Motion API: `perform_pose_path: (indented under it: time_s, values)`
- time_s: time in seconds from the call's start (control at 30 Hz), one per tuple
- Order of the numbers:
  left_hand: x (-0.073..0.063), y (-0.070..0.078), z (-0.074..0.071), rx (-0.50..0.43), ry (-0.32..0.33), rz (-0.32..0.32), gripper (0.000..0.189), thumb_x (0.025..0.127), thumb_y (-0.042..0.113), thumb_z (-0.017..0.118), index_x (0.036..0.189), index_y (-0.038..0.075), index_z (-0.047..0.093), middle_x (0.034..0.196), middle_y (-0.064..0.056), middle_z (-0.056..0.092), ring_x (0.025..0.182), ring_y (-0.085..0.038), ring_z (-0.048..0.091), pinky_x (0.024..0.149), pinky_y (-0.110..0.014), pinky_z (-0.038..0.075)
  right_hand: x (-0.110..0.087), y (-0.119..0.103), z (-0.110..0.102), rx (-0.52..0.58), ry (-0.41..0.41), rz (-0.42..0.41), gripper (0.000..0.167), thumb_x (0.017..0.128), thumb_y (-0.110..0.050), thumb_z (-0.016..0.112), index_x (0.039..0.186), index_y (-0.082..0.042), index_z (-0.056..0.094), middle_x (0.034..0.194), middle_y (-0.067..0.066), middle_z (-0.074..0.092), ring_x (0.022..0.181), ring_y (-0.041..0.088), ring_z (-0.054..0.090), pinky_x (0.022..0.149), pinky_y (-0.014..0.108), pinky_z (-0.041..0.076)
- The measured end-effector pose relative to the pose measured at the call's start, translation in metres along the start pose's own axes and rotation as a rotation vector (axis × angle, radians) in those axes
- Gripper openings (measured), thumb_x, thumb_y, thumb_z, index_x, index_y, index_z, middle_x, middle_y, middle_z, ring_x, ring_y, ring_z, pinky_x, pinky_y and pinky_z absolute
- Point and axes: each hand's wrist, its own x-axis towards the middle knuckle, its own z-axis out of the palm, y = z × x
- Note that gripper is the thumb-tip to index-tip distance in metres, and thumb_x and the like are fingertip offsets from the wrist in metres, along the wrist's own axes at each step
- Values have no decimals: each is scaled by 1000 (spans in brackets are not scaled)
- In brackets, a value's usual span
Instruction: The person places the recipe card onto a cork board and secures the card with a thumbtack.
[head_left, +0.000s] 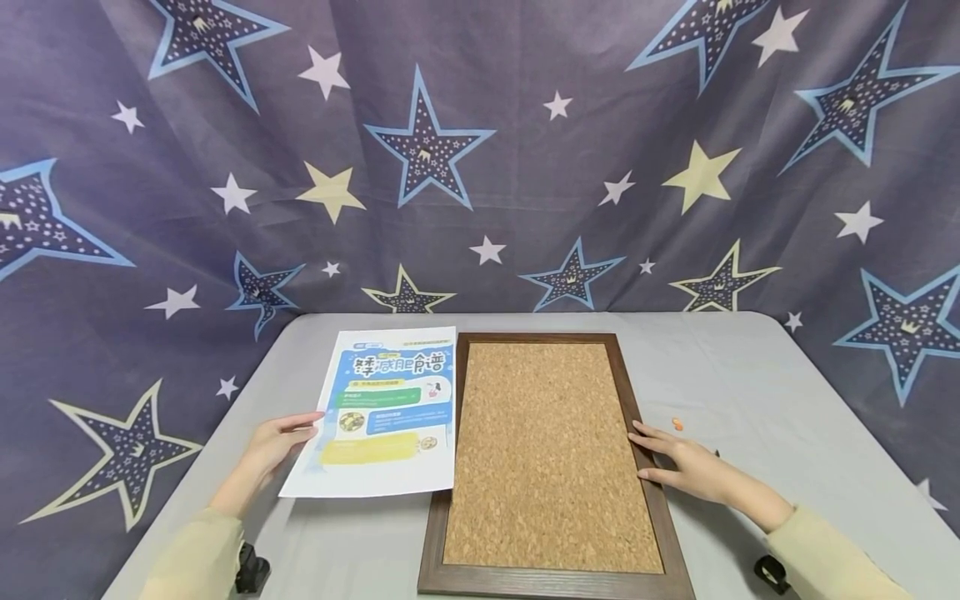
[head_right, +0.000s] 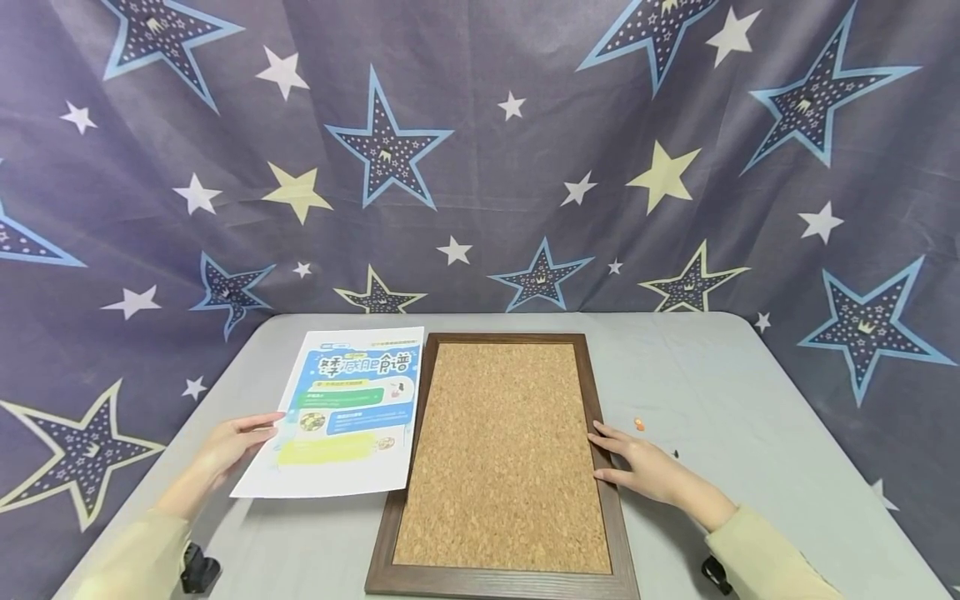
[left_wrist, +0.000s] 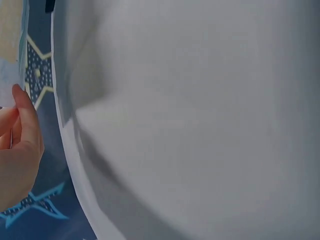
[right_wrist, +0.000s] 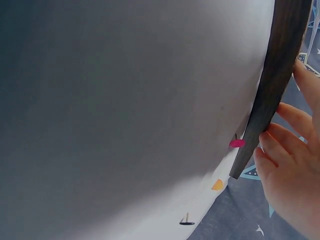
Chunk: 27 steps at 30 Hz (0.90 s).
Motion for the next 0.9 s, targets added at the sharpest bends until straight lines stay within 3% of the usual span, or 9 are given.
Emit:
perform_pose_path:
  time_s: [0.2, 0.33, 0.43, 0.57, 0.67, 0.77, 0.9]
  values:
    - [3, 4, 17, 14, -22, 23, 43, 81, 6, 61, 119, -10, 49, 108, -16, 58, 80, -3, 57, 71, -20, 49, 0, 1, 0, 2, 5, 3, 58, 86, -37, 55, 127, 2, 45, 135, 23, 34, 118, 42, 37, 86, 52, 38]
    - [6, 4, 28, -9, -35, 12, 42, 77, 8, 64, 117, -4, 55, 99, -5, 61, 80, -2, 58, 71, -18, 49, 0, 1, 1, 3, 5, 3, 58, 86, -36, 55, 127, 2, 45, 135, 23, 34, 118, 42, 37, 86, 52, 38]
    - [8, 4, 37, -25, -44, 30, 40, 76, 9, 65, 114, -2, 58, 96, -3, 61, 81, -3, 58, 72, -19, 49, 0, 1, 1, 1, 4, 3, 58, 86, -36, 55, 127, 2, 45, 135, 23, 34, 118, 42, 37, 86, 52, 38]
    - [8, 7, 50, -59, -79, 81, 41, 76, 9, 66, 113, -6, 57, 98, -10, 61, 83, -7, 58, 73, -22, 49, 0, 1, 1, 1, 2, 3, 58, 85, -36, 55, 127, 3, 45, 136, 24, 33, 118, 42, 37, 86, 52, 38]
    - [10, 5, 60, -90, -84, 70, 39, 75, 8, 66, 112, -3, 59, 94, -5, 62, 80, -6, 60, 72, -20, 49, 0, 1, 1, -1, 3, 4, 58, 85, -36, 55, 127, 3, 45, 135, 24, 34, 118, 42, 37, 86, 52, 38]
    - [13, 3, 72, -69, -71, 64, 37, 77, 6, 63, 112, -3, 59, 97, -9, 62, 82, -9, 61, 72, -22, 50, 0, 1, 1, 0, 3, 4, 58, 85, -36, 55, 127, 3, 45, 135, 24, 33, 118, 42, 36, 86, 52, 38]
    - [3, 19, 87, -36, -68, 54, 35, 80, 0, 59, 114, -8, 56, 102, -17, 60, 86, -15, 60, 75, -26, 50, 0, 1, 1, 2, 5, -1, 58, 85, -36, 55, 127, 3, 45, 135, 24, 33, 118, 42, 36, 86, 51, 38]
